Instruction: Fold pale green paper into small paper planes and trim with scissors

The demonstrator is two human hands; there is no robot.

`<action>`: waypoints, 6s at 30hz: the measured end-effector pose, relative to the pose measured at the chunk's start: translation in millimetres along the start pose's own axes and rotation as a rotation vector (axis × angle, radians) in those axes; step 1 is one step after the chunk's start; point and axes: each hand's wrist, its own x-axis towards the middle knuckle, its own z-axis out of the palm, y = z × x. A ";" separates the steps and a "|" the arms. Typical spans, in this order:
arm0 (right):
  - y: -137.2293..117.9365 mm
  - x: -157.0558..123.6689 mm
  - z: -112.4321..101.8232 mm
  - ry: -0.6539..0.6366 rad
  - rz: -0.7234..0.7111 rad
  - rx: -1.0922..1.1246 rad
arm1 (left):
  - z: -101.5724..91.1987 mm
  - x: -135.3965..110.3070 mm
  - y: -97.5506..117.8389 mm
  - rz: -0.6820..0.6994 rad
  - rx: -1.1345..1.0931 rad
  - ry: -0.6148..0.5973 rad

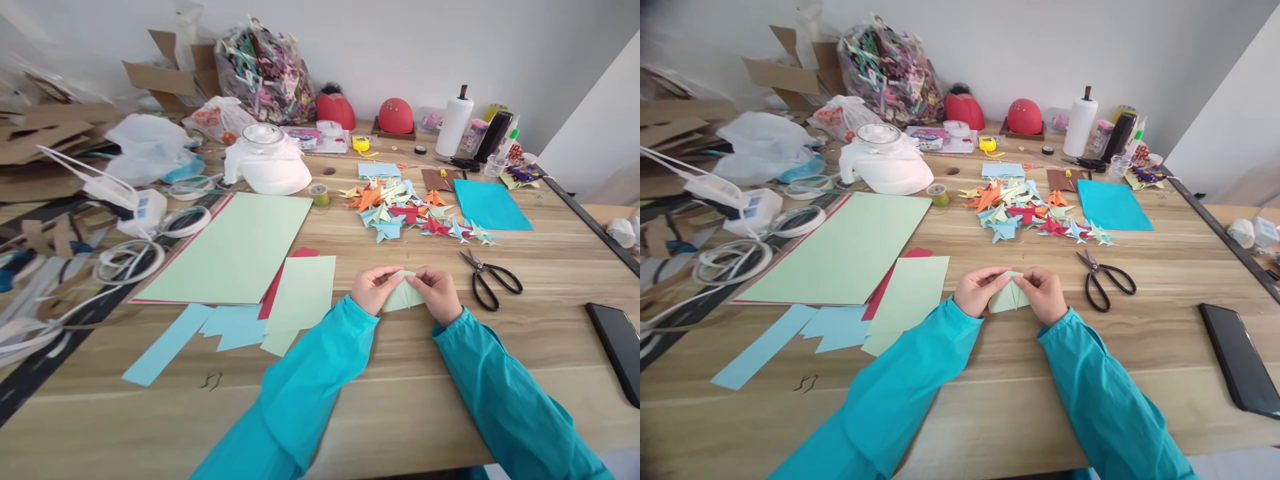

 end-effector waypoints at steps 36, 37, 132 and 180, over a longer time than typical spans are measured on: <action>-3.1 0.4 -1.3 -0.057 -0.039 -0.035 | -3.8 2.6 -5.7 -0.117 0.038 -0.095; -3.3 0.4 -1.4 -0.058 -0.042 -0.029 | -3.6 2.4 -5.1 -0.114 0.042 -0.100; -5.9 -3.5 0.0 -0.162 -0.077 -0.427 | -4.0 7.9 -14.1 -0.078 0.062 0.076; 5.6 1.2 -1.4 0.034 -0.125 -0.028 | -4.8 4.9 2.3 0.028 -0.080 -0.030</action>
